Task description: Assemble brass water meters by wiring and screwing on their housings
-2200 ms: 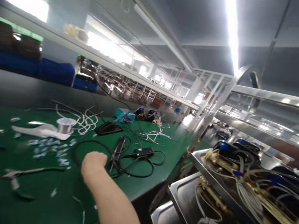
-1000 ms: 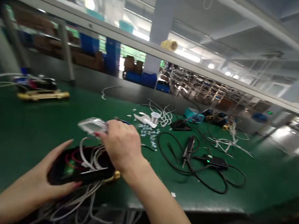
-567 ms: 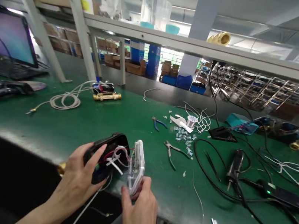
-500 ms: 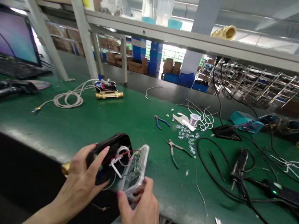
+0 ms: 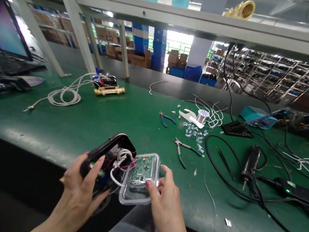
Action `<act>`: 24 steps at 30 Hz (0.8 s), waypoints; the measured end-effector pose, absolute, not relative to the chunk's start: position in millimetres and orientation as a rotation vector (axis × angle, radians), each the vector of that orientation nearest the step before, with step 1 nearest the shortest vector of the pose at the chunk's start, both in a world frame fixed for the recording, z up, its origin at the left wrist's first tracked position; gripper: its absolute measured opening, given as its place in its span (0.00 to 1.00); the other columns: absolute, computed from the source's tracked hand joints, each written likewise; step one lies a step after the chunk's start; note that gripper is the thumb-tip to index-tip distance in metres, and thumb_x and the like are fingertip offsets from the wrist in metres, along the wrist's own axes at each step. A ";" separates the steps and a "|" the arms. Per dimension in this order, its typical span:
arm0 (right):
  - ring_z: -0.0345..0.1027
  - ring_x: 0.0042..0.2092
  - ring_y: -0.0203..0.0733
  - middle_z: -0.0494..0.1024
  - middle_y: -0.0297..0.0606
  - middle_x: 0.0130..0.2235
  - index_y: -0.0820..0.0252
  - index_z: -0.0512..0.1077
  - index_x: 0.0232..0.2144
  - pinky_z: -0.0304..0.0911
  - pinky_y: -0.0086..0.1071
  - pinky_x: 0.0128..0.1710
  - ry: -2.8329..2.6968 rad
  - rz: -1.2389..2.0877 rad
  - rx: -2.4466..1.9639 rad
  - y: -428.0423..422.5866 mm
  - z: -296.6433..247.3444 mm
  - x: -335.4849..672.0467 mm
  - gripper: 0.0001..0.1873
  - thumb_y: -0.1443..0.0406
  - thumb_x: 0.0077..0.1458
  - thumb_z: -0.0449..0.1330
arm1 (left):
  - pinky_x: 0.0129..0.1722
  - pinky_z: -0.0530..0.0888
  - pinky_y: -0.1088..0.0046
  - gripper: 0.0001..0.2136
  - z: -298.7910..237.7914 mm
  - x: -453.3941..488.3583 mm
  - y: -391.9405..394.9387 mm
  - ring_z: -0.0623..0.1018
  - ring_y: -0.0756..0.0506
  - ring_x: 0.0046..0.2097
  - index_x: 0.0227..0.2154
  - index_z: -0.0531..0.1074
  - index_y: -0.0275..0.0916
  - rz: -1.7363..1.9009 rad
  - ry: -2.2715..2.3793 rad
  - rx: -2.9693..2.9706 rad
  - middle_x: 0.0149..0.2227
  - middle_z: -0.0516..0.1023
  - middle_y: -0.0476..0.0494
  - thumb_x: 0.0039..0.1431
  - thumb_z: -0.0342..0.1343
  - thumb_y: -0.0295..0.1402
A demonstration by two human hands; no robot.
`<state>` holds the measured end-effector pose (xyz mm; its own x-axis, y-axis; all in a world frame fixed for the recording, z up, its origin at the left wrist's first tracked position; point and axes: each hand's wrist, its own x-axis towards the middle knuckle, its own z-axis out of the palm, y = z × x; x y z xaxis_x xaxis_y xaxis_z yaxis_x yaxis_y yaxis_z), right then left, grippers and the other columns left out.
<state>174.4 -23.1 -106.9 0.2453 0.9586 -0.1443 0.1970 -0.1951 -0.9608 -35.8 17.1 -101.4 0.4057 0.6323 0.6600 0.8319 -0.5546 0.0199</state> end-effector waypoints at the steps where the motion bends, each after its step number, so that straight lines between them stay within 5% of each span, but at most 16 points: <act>1: 0.67 0.26 0.38 0.73 0.32 0.27 0.61 0.59 0.54 0.58 0.29 0.24 -1.116 1.029 -1.625 -24.0 -103.7 180.0 0.27 0.57 0.53 0.56 | 0.55 0.63 0.44 0.42 -101.9 -32.5 17.4 0.55 0.27 0.62 0.65 0.36 0.41 -0.918 -1.285 -2.346 0.60 0.46 0.25 0.55 0.57 0.26; 6: 0.62 0.25 0.35 0.69 0.29 0.26 0.59 0.59 0.54 0.55 0.28 0.25 -1.115 0.931 -1.726 -33.0 -93.2 198.6 0.28 0.58 0.52 0.57 | 0.56 0.61 0.42 0.41 -103.0 -11.4 20.3 0.53 0.26 0.63 0.65 0.39 0.41 -0.936 -1.374 -2.295 0.62 0.44 0.26 0.54 0.58 0.25; 11: 0.61 0.25 0.35 0.68 0.30 0.27 0.59 0.58 0.54 0.54 0.27 0.23 -1.068 1.059 -1.684 -34.7 -106.1 201.7 0.29 0.55 0.52 0.57 | 0.59 0.56 0.41 0.36 -107.6 -9.5 2.5 0.48 0.25 0.64 0.62 0.52 0.36 -0.946 -1.350 -2.208 0.66 0.38 0.27 0.51 0.61 0.26; 17: 0.60 0.25 0.34 0.68 0.29 0.26 0.58 0.59 0.53 0.54 0.27 0.22 -1.050 1.132 -1.631 -33.1 -118.3 208.0 0.30 0.54 0.51 0.59 | 0.58 0.65 0.64 0.18 -131.2 -5.5 -23.9 0.68 0.41 0.57 0.48 0.71 0.30 -1.047 -0.621 -2.658 0.55 0.70 0.38 0.55 0.49 0.19; 24: 0.62 0.25 0.34 0.69 0.30 0.26 0.59 0.60 0.51 0.54 0.27 0.21 -1.087 1.113 -1.677 -33.9 -119.6 214.6 0.27 0.54 0.53 0.57 | 0.54 0.70 0.65 0.20 -146.7 20.8 -18.6 0.68 0.42 0.58 0.53 0.66 0.28 -0.887 -0.607 -2.801 0.54 0.72 0.37 0.59 0.40 0.19</act>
